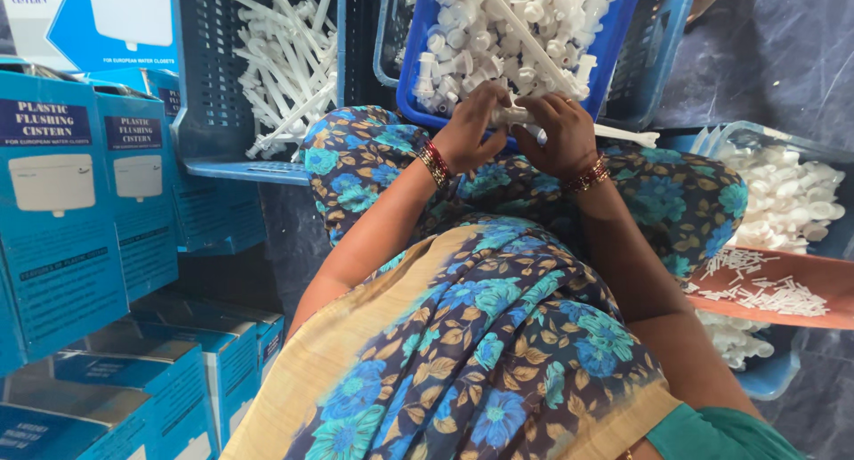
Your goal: The person sits on the floor and assembles white plastic components by hand, inserting small pieces into larger ones. They place the assembled units into a blue tray and occasionally transfer loose parts from a nearby container.
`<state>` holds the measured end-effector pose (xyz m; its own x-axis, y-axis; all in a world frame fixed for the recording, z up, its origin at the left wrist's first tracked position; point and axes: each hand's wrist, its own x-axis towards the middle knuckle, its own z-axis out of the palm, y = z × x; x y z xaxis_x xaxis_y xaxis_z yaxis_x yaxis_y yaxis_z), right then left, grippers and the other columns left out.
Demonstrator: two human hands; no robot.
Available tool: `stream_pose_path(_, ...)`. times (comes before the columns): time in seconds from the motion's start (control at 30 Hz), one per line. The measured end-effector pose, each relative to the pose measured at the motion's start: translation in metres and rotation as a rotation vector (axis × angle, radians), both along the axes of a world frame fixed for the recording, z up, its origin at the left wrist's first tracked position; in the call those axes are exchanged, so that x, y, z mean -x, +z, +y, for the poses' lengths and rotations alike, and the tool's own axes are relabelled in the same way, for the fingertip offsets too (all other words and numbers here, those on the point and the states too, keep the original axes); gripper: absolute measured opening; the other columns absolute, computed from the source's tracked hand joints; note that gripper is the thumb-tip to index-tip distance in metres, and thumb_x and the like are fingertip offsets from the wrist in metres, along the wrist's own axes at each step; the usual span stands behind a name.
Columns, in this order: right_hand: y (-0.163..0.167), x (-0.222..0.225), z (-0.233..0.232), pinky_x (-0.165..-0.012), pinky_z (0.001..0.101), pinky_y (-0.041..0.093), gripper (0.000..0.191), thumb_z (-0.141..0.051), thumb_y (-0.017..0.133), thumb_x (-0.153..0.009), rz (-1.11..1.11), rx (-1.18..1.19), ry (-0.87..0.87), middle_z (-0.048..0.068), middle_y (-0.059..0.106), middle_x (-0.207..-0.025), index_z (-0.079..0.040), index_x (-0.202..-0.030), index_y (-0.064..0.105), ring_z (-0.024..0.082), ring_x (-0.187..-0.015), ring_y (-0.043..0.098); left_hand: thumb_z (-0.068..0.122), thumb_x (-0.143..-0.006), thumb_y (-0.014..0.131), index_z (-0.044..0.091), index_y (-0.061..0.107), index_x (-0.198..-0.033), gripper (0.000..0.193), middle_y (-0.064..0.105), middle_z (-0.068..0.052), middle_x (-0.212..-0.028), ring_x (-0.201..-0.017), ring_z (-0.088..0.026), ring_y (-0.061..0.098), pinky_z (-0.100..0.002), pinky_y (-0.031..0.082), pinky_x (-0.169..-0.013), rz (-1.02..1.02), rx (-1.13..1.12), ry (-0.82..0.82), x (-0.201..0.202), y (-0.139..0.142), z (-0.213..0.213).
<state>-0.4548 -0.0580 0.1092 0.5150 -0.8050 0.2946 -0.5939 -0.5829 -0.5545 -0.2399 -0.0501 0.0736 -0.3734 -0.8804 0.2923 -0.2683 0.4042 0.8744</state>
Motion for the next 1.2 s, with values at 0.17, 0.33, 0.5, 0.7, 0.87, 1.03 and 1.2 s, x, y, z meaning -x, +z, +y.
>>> stream_pose_path(0.17,-0.002,-0.012,0.008,-0.085,0.0445,0.054,0.034,-0.019,0.076,-0.085,0.018,-0.002,-0.024,0.012,0.070,-0.100,-0.008,-0.117,0.069,0.034,-0.096,0.068,0.001,-0.085,0.069,0.004,0.048,-0.119,0.040,0.056,-0.017,-0.113,-0.110,-0.042,0.059,-0.047,0.050,-0.093,-0.083,0.138,-0.044,-0.015,0.002,0.003)
stream_pose_path(0.33,-0.004,-0.026,0.015,-0.081,0.0448,0.053,0.036,-0.020,0.077,-0.084,0.036,0.008,-0.032,0.012,0.069,-0.099,-0.007,-0.116,0.069,0.034,-0.094,0.067,0.000,-0.085,0.072,0.005,0.050,-0.118,0.040,0.058,-0.017,-0.112,-0.108,-0.042,0.060,-0.047,0.050,-0.090,-0.104,0.108,-0.038,-0.028,0.000,0.008)
stream_pose_path(0.5,-0.008,-0.031,0.017,-0.082,0.0436,0.053,0.033,-0.022,0.077,-0.085,0.010,0.042,-0.034,0.012,0.069,-0.100,-0.006,-0.112,0.069,0.034,-0.094,0.068,0.001,-0.086,0.072,0.006,0.055,-0.117,0.036,0.060,-0.019,-0.119,-0.110,-0.043,0.061,-0.047,0.051,-0.092,-0.052,0.123,0.002,-0.031,-0.007,0.015)
stream_pose_path(0.7,-0.009,-0.029,0.021,-0.080,0.0435,0.054,0.032,-0.024,0.078,-0.086,0.037,0.046,-0.037,0.012,0.069,-0.096,-0.005,-0.110,0.069,0.033,-0.091,0.068,0.003,-0.086,0.074,0.005,0.056,-0.119,0.038,0.059,-0.021,-0.125,-0.113,-0.045,0.060,-0.048,0.051,-0.094,-0.049,0.175,0.031,-0.030,-0.018,0.019)
stream_pose_path(0.87,-0.007,-0.027,0.020,-0.079,0.0430,0.054,0.030,-0.024,0.078,-0.087,0.044,0.045,-0.029,0.011,0.068,-0.093,-0.006,-0.109,0.068,0.032,-0.088,0.068,0.003,-0.090,0.075,0.006,0.056,-0.120,0.036,0.059,-0.021,-0.126,-0.114,-0.043,0.061,-0.046,0.052,-0.095,-0.022,0.133,0.013,-0.029,-0.023,0.019)
stream_pose_path(1.03,-0.005,-0.032,0.021,-0.076,0.0438,0.054,0.031,-0.024,0.078,-0.087,0.052,0.017,-0.028,0.011,0.069,-0.091,-0.005,-0.109,0.069,0.033,-0.086,0.068,0.003,-0.087,0.075,0.005,0.055,-0.120,0.038,0.057,-0.022,-0.127,-0.114,-0.045,0.061,-0.047,0.052,-0.094,-0.027,0.148,0.024,-0.033,-0.025,0.022)
stream_pose_path(1.2,-0.003,-0.036,0.019,-0.081,0.0444,0.054,0.032,-0.026,0.076,-0.091,0.056,-0.020,-0.009,0.012,0.070,-0.100,-0.006,-0.115,0.068,0.034,-0.095,0.068,0.005,-0.092,0.070,0.005,0.053,-0.122,0.034,0.058,-0.019,-0.122,-0.114,-0.042,0.061,-0.045,0.052,-0.097,0.014,0.061,0.006,-0.040,-0.023,0.020)
